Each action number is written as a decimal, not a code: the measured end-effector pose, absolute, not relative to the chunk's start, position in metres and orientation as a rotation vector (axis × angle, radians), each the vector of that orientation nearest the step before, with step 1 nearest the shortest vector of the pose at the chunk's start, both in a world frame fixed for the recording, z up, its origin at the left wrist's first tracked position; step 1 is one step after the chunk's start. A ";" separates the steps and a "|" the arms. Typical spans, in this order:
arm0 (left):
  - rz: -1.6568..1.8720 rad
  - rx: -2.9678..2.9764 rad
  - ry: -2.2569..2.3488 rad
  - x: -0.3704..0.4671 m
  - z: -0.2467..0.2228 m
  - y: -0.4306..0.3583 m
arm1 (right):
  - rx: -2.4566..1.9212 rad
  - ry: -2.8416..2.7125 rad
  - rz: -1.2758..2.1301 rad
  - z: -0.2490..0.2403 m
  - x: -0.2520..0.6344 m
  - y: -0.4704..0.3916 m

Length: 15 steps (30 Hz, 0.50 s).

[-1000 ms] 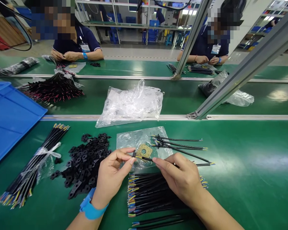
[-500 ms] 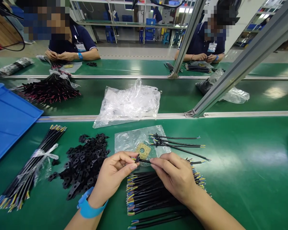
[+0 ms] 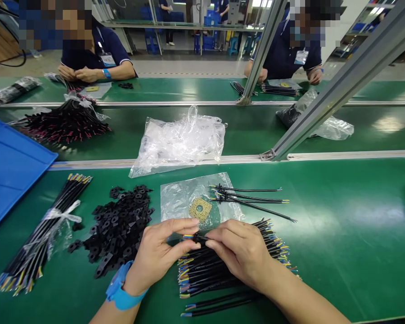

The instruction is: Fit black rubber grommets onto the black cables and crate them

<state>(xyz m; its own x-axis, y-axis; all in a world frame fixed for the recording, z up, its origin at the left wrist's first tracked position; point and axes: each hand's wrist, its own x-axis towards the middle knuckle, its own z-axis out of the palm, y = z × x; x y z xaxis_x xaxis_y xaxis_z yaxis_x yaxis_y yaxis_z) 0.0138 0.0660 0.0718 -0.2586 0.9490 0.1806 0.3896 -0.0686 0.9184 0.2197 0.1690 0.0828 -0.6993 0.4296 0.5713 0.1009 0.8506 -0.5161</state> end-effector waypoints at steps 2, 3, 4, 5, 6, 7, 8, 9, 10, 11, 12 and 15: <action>1.315 1.513 1.660 0.014 0.073 0.066 | -0.410 -2.339 0.713 0.084 0.220 0.169; 1.310 1.542 1.651 0.014 0.074 0.067 | -0.418 -2.351 0.777 0.085 0.220 0.169; 1.300 1.569 1.638 0.014 0.075 0.067 | -0.422 -2.356 0.837 0.086 0.221 0.168; 1.287 1.590 1.622 0.015 0.076 0.068 | -0.421 -2.355 0.892 0.086 0.221 0.168; 1.274 1.608 1.607 0.016 0.077 0.068 | -0.425 -2.351 0.944 0.086 0.221 0.168; 1.263 1.624 1.588 0.017 0.078 0.069 | -0.429 -2.345 0.990 0.086 0.221 0.168; 1.257 1.640 1.570 0.018 0.079 0.070 | -0.437 -2.342 1.032 0.086 0.220 0.168; 1.255 1.653 1.557 0.019 0.079 0.071 | -0.443 -2.341 1.066 0.085 0.220 0.168; 1.254 1.665 1.547 0.020 0.080 0.071 | -0.449 -2.344 1.090 0.083 0.219 0.168; 1.255 1.675 1.542 0.021 0.079 0.072 | -0.452 -2.349 1.101 0.082 0.219 0.168; 1.252 1.683 1.540 0.021 0.079 0.072 | -0.454 -2.354 1.102 0.080 0.218 0.168; 1.259 1.668 1.562 0.024 0.074 0.072 | -0.442 -2.357 1.075 0.077 0.216 0.169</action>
